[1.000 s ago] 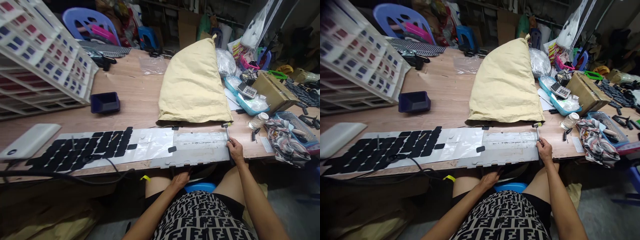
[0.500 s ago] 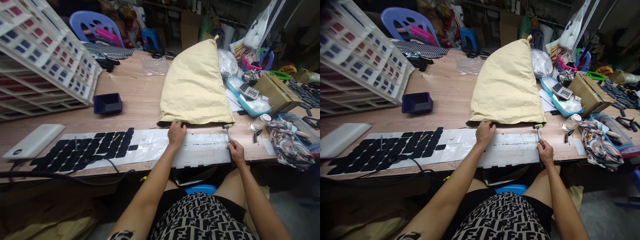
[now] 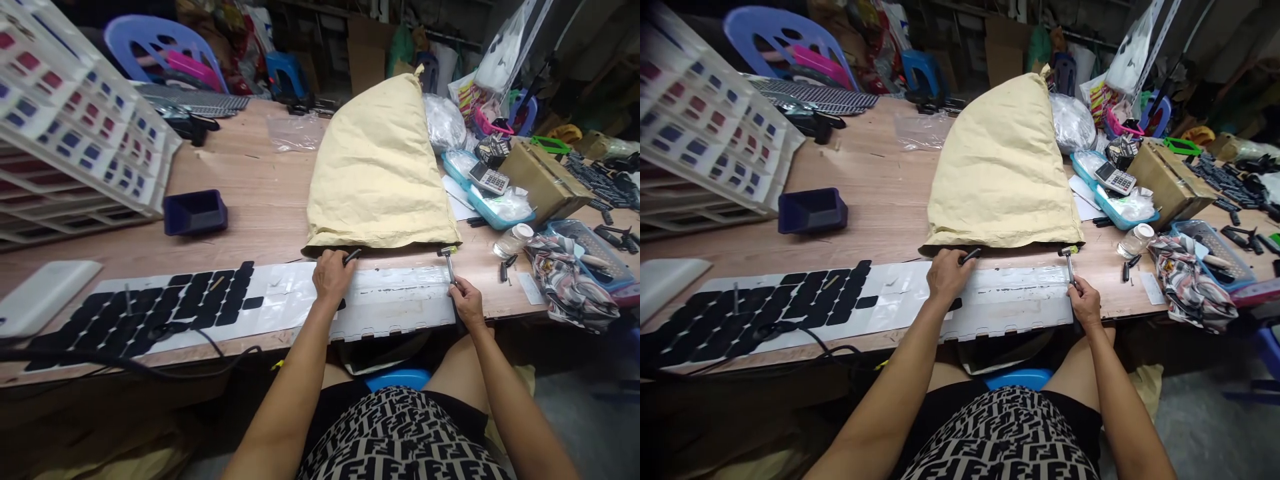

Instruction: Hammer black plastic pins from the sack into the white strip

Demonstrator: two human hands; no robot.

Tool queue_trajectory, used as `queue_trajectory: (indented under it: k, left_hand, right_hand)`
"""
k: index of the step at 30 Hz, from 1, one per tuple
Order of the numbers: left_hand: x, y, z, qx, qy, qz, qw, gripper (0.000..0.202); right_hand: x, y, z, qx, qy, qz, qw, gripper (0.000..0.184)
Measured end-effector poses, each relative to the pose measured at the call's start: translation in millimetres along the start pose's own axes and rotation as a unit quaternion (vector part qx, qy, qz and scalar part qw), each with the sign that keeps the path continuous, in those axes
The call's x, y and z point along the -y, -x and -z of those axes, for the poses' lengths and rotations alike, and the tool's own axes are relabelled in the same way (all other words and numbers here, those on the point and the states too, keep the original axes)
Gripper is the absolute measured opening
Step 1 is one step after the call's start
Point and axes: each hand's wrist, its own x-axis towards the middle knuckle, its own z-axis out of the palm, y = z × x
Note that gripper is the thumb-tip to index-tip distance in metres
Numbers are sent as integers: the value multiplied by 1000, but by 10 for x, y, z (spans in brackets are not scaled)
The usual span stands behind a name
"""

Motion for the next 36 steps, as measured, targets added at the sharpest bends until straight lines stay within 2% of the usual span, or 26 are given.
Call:
queue_trajectory:
  k: [3, 6, 8, 10, 13, 19, 25, 30, 36]
  left_hand:
    - [-196, 212, -68, 65, 86, -93, 990, 16]
    - [-477, 330, -285, 127, 144, -197, 961, 14]
    - [-609, 337, -448, 140, 151, -217, 954, 16]
    - [-660, 310, -572, 141, 149, -217, 954, 16]
    - [-631, 266, -650, 141, 159, -212, 954, 16]
    - [-611, 266, -619, 141, 172, -208, 952, 16]
    - [-650, 275, -602, 138, 163, -199, 956, 18]
    - [-641, 270, -613, 136, 170, -201, 955, 17]
    - [-642, 260, -606, 143, 171, -198, 954, 17]
  right_hand:
    - [-38, -6, 1, 1, 11, 9, 1000, 45]
    - [-70, -4, 9, 0, 18, 12, 1000, 44]
    - [-81, -2, 15, 3, 12, 12, 1000, 45]
    - [-88, -2, 21, 9, 7, 12, 1000, 45]
    - [-81, 5, 31, 12, 22, 19, 999, 45]
    - [140, 192, 38, 10, 166, 113, 980, 39]
    - [355, 447, -73, 47, 214, 213, 952, 36]
    - [304, 467, -136, 49, 255, 224, 939, 36]
    - [360, 469, -209, 60, 226, 232, 944, 37]
